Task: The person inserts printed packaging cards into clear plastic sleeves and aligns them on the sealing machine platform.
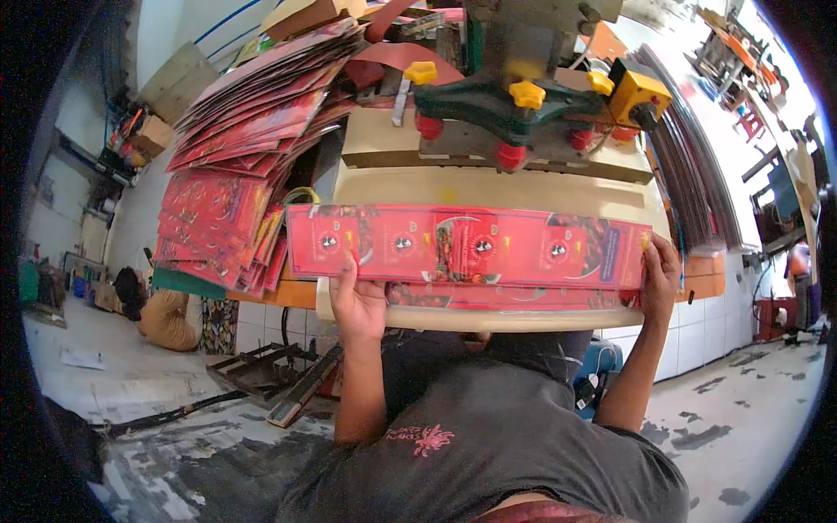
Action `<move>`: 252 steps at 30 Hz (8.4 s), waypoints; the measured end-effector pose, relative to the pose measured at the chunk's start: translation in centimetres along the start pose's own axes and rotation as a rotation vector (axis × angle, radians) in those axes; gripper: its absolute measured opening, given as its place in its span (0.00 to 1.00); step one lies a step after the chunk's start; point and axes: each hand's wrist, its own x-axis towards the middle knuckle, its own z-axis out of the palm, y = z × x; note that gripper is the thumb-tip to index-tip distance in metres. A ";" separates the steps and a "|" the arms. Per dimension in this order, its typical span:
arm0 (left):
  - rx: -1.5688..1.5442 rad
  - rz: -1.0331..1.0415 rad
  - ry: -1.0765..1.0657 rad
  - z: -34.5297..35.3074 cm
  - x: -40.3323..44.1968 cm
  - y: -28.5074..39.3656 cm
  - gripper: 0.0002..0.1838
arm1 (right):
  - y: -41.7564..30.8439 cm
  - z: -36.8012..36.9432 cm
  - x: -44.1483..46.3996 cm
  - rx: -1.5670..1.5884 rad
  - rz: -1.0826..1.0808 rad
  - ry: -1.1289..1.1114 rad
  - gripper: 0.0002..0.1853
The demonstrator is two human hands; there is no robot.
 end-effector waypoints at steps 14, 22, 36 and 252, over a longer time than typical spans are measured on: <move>0.099 0.049 0.026 4.6 -3.8 2.4 0.21 | -4.2 5.4 -1.9 -0.101 0.022 -0.157 0.17; 0.089 0.089 0.100 5.3 -3.2 6.6 0.28 | -7.0 8.3 -2.9 -0.081 0.212 -0.274 0.15; 0.364 0.231 -0.138 8.6 32.3 26.9 0.23 | -3.5 7.6 -3.6 -0.279 0.090 -0.254 0.10; 1.742 0.317 -0.342 -0.3 14.8 2.3 0.23 | 2.2 -0.4 8.1 -0.920 -0.083 -0.013 0.19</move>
